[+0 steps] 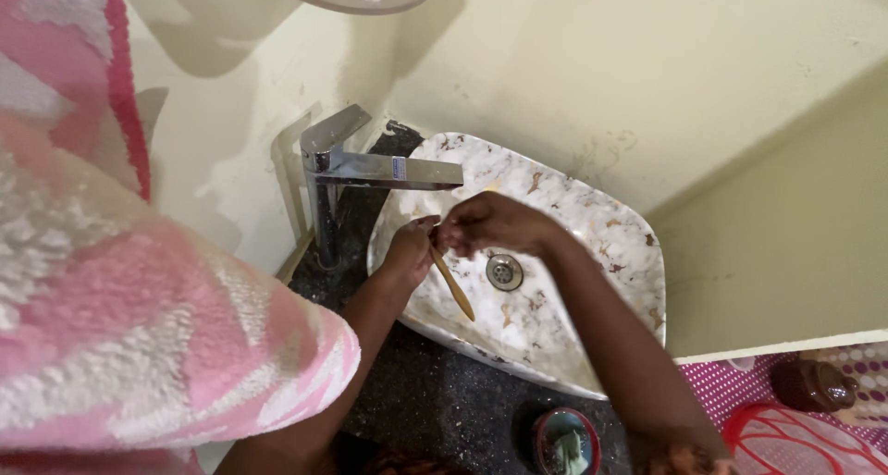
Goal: The person washes a wooden spoon under running water in a bathroom sink. They scrub the spoon with their hands, rinse it, and then place it into a small bowl on the countertop.
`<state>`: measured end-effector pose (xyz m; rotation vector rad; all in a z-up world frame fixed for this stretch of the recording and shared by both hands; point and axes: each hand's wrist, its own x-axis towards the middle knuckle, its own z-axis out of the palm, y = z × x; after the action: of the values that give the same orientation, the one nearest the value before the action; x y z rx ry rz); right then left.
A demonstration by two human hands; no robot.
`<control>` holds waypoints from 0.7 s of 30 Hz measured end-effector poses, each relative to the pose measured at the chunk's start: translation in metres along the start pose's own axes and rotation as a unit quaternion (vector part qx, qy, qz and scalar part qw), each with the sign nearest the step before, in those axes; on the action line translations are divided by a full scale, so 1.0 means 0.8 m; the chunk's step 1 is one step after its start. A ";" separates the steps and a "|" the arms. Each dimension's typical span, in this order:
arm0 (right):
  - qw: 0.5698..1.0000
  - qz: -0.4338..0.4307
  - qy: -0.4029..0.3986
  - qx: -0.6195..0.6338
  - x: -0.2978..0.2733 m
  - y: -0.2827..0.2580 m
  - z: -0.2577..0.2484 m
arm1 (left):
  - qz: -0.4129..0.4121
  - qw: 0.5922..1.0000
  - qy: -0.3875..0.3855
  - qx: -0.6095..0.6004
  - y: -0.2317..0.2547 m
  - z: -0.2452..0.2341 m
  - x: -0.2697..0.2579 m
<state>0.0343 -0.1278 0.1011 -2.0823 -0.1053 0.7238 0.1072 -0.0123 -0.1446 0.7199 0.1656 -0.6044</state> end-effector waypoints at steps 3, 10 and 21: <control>0.997 -0.052 0.014 0.046 -0.038 -0.046 -0.034 | -0.039 0.998 -0.002 -0.055 0.003 0.007 -0.001; 0.945 -0.127 0.264 -0.144 -0.061 -0.125 -0.026 | -0.054 0.995 -0.067 0.051 0.010 0.031 -0.014; 0.991 -0.020 0.123 -0.049 0.016 0.035 -0.027 | -0.078 0.989 0.054 0.110 0.027 0.065 -0.032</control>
<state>0.0509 -0.1557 0.0822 -2.2403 -0.0449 0.4415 0.0955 -0.0222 -0.0846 0.9607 0.2587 -0.7405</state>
